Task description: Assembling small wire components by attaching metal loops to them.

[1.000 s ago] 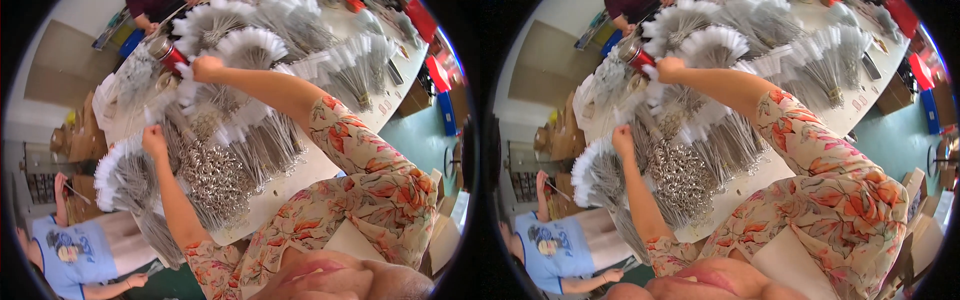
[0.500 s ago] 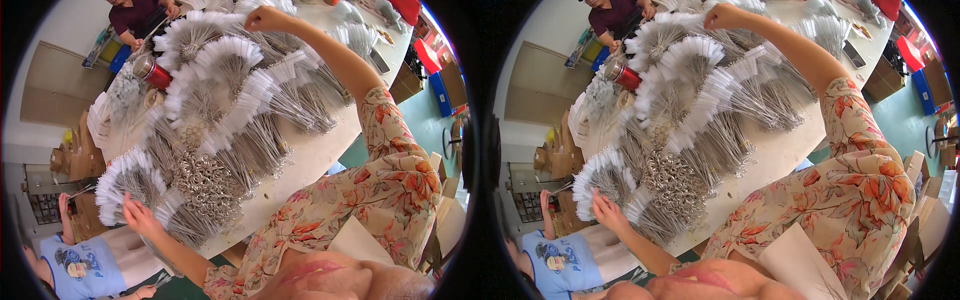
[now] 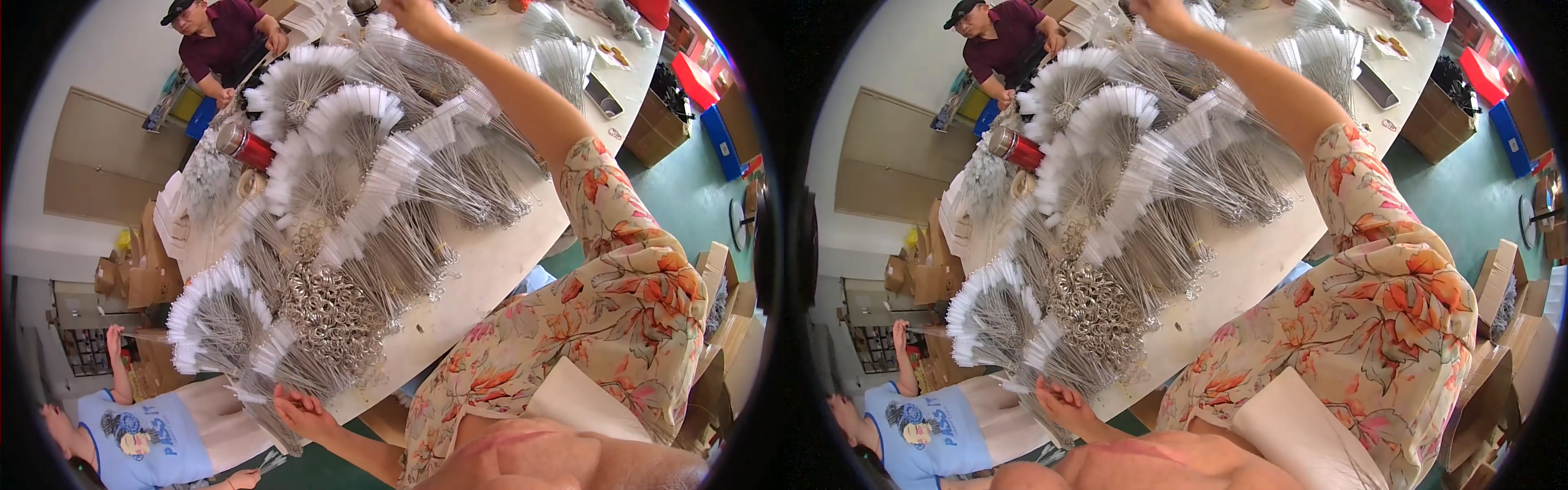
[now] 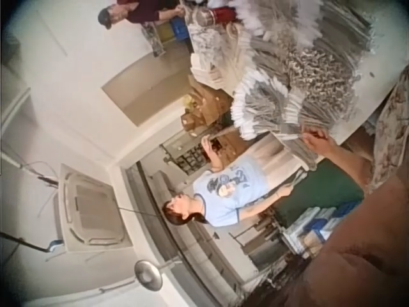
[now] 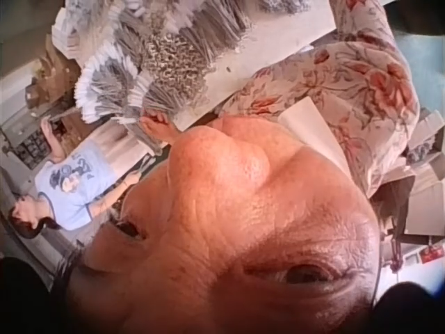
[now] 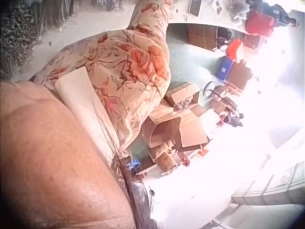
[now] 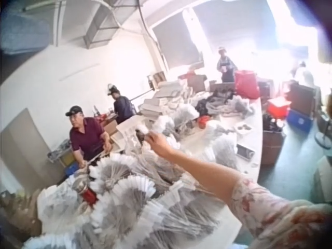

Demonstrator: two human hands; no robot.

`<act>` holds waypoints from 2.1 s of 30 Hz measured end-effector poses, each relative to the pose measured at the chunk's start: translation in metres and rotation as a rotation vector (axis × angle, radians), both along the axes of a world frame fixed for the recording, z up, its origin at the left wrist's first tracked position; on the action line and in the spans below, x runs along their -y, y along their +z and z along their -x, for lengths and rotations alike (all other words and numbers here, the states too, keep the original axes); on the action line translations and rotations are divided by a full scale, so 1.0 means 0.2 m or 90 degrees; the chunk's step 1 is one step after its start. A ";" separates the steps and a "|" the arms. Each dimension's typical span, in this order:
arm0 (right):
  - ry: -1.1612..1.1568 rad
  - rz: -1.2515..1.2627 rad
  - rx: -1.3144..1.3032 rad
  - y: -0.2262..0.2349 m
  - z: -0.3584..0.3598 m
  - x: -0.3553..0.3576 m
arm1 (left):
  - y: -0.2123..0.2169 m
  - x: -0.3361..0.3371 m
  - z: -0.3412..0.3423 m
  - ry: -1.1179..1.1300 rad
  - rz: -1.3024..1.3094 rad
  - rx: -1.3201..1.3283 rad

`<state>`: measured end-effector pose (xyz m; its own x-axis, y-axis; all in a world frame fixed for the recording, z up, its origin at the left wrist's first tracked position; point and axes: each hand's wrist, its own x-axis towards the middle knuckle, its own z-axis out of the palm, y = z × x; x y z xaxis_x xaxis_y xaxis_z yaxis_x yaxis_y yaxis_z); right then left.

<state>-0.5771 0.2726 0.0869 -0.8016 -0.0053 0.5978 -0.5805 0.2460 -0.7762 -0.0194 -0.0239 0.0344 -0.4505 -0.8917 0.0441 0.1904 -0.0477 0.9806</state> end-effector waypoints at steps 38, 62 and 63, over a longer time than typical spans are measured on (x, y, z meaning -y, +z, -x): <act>0.698 -0.082 0.300 -0.12 -1.80 0.64 | 0.02 -0.45 0.55 -0.150 0.467 0.037; 0.711 -0.155 0.272 -0.21 -1.95 0.37 | 0.12 -0.42 0.40 -0.346 0.473 -0.170; 0.715 -0.091 0.197 -0.29 -1.98 0.39 | 0.11 -0.45 0.40 -0.381 0.460 -0.180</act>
<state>-0.1805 0.1939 0.0283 -0.4146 -0.8539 0.3144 -0.3182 -0.1876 -0.9293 -0.0995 0.0660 0.0558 -0.7086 -0.2346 0.6654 0.5626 0.3812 0.7335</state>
